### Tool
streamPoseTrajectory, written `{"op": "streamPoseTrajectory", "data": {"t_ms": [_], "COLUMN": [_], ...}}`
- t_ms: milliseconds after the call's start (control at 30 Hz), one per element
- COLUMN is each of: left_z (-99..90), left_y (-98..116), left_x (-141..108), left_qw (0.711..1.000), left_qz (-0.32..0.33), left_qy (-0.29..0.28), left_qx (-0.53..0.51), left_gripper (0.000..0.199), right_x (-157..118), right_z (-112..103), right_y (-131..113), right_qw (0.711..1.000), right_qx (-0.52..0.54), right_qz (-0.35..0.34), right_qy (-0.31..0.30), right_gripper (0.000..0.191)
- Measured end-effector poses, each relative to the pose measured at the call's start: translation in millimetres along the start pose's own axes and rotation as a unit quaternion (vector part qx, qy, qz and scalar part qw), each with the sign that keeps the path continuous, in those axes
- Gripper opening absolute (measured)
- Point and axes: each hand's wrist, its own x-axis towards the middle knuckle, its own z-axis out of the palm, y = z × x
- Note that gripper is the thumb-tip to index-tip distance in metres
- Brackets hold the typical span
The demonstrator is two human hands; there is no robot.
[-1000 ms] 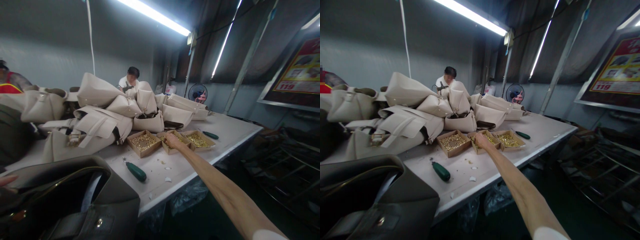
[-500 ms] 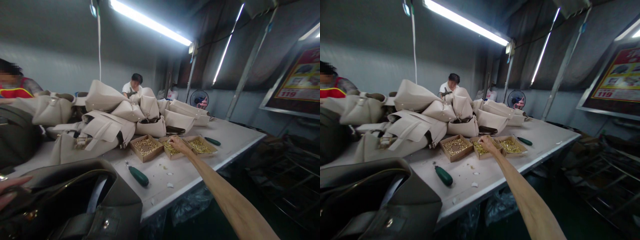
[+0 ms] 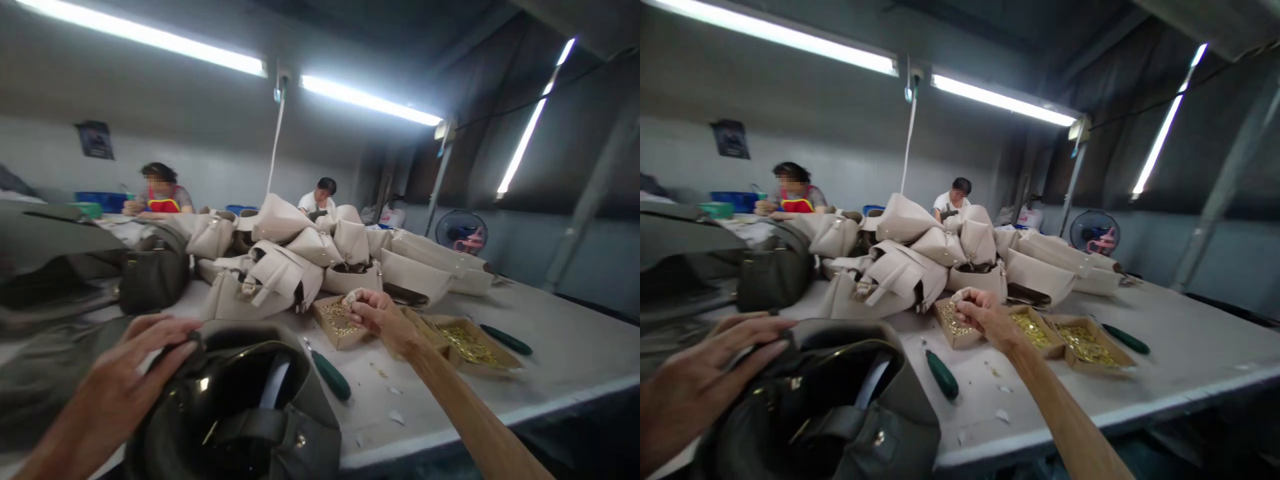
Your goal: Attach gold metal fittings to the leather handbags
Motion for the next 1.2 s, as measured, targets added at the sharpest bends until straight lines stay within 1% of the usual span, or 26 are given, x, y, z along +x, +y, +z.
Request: {"op": "streamPoseTrajectory", "data": {"t_ms": [33,133,233,333,400,500,667,833,1000,1200], "left_z": [-0.6,-1.0,-1.3,-2.9,-4.2,-5.4,-6.6,-7.7,-7.0,-6.4], "left_y": [3,15,24,27,28,28,31,34,31,33], "left_x": [0,2,4,5,5,6,6,6,6,7], "left_qw": [1.0,1.0,1.0,0.999,0.999,0.999,0.997,0.996,0.996,0.995], "left_qz": [0.017,0.009,-0.006,-0.029,-0.035,-0.038,-0.061,-0.064,-0.062,-0.059], "left_qy": [0.016,-0.004,0.01,0.013,0.015,0.017,0.013,0.02,0.014,0.014], "left_qx": [0.0,0.0,-0.006,-0.011,-0.01,-0.021,-0.055,-0.055,-0.059,-0.082], "left_gripper": [0.024,0.019,0.013,0.01,0.009,0.006,0.006,0.005,0.006,0.008], "right_x": [3,10,17,27,34,43,51,57,59,60], "right_z": [21,80,131,167,180,188,191,194,194,195], "right_y": [-9,-33,-45,-46,-42,-36,-28,-22,-20,-18], "right_qw": [1.0,0.996,0.99,0.988,0.989,0.99,0.99,0.988,0.986,0.987], "right_qx": [0.013,-0.007,-0.042,-0.044,-0.052,-0.069,-0.078,-0.1,-0.121,-0.122], "right_qz": [-0.006,-0.038,-0.076,-0.086,-0.076,-0.057,-0.042,-0.049,-0.06,-0.054], "right_qy": [-0.023,-0.085,-0.115,-0.117,-0.115,-0.111,-0.112,-0.103,-0.102,-0.094], "right_gripper": [0.031,0.023,0.016,0.013,0.012,0.012,0.014,0.015,0.014,0.015]}}
